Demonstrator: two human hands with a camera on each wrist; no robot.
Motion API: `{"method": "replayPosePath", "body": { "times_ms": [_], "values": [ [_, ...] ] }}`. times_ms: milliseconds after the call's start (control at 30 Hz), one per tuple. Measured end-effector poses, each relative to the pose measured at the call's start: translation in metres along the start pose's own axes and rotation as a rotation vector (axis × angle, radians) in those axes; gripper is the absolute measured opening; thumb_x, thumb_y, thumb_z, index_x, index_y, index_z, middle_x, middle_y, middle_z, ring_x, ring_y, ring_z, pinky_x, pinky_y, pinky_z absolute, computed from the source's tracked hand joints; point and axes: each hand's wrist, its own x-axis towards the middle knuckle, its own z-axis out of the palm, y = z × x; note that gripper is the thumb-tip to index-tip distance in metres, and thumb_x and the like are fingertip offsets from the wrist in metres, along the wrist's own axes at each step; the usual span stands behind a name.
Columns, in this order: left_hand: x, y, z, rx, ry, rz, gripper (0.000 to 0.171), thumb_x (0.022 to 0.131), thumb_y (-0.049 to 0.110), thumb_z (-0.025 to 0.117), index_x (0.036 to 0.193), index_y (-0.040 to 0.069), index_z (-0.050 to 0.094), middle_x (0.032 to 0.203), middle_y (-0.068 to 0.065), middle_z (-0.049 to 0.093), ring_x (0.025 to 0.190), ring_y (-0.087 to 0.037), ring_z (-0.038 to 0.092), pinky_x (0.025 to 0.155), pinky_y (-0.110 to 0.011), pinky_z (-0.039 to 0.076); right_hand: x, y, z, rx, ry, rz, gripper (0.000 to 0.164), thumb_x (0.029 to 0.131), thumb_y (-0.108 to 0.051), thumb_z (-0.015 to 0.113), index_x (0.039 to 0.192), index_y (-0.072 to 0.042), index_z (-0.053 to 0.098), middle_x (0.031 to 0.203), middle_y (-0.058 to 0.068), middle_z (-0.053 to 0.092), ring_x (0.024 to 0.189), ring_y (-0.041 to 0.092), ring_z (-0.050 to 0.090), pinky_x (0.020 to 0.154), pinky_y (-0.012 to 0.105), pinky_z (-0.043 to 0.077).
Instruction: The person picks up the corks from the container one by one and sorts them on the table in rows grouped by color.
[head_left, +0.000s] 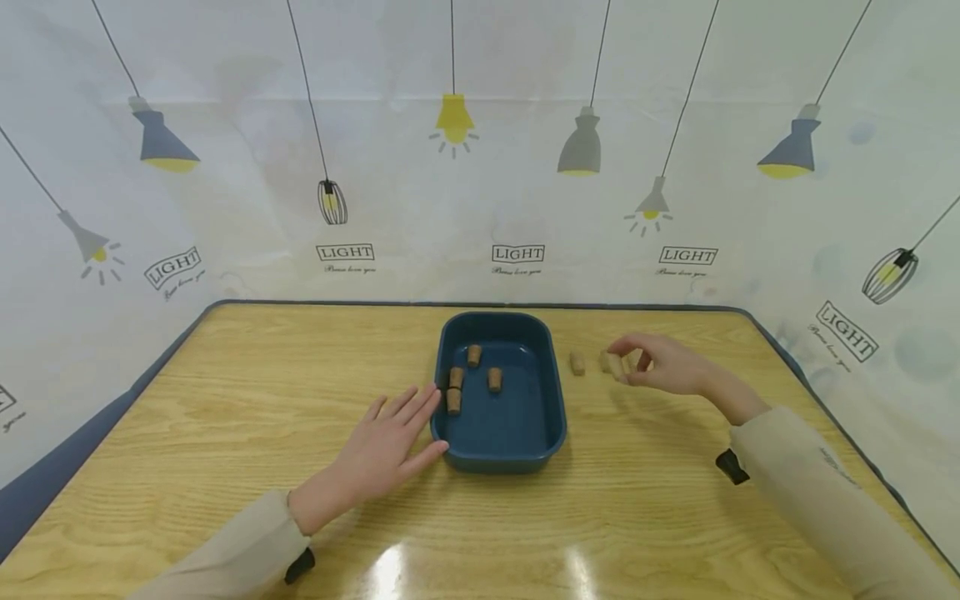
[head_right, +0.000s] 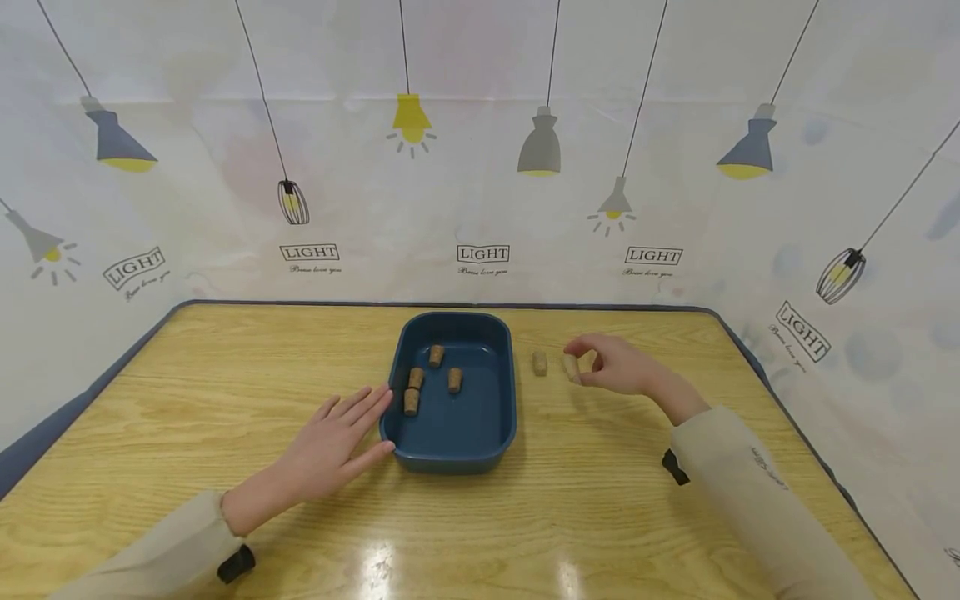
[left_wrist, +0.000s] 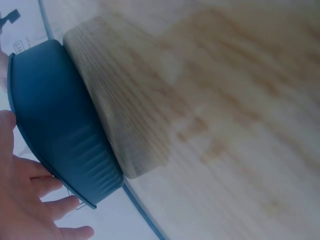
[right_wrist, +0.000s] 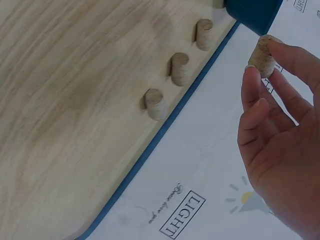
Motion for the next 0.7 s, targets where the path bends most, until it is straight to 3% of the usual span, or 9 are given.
{"method": "replayPosePath", "body": {
  "times_ms": [200,467,700],
  "values": [
    [0.0,0.0,0.0,0.003,-0.003,-0.003,0.066,0.09,0.053,0.033,0.138,0.007,0.03,0.141,-0.008,0.027,0.127,-0.026,0.025,0.095,-0.054,0.022,-0.011,0.012,0.002,-0.041,0.033,0.013,0.04,0.083,-0.01,0.062,0.118,0.004,0.049,0.111,0.019,0.052,0.08,0.019,0.055,0.067,0.033,0.045],
    [0.0,0.001,-0.001,0.01,-0.006,-0.009,0.066,0.09,0.054,0.032,0.138,0.008,0.029,0.141,-0.007,0.026,0.127,-0.026,0.025,0.095,-0.054,0.022,-0.022,0.033,0.01,-0.025,0.07,0.048,0.04,0.083,-0.008,0.061,0.118,0.007,0.049,0.114,0.021,0.051,0.097,0.035,0.049,0.071,0.037,0.045],
    [0.0,0.001,-0.001,0.007,-0.001,-0.002,0.066,0.09,0.053,0.032,0.138,0.007,0.029,0.141,-0.007,0.027,0.126,-0.027,0.026,0.095,-0.054,0.022,-0.033,0.052,0.013,-0.036,0.087,0.134,0.038,0.084,-0.009,0.059,0.119,0.003,0.049,0.11,0.022,0.052,0.074,0.02,0.055,0.064,0.035,0.045]
  ]
}}
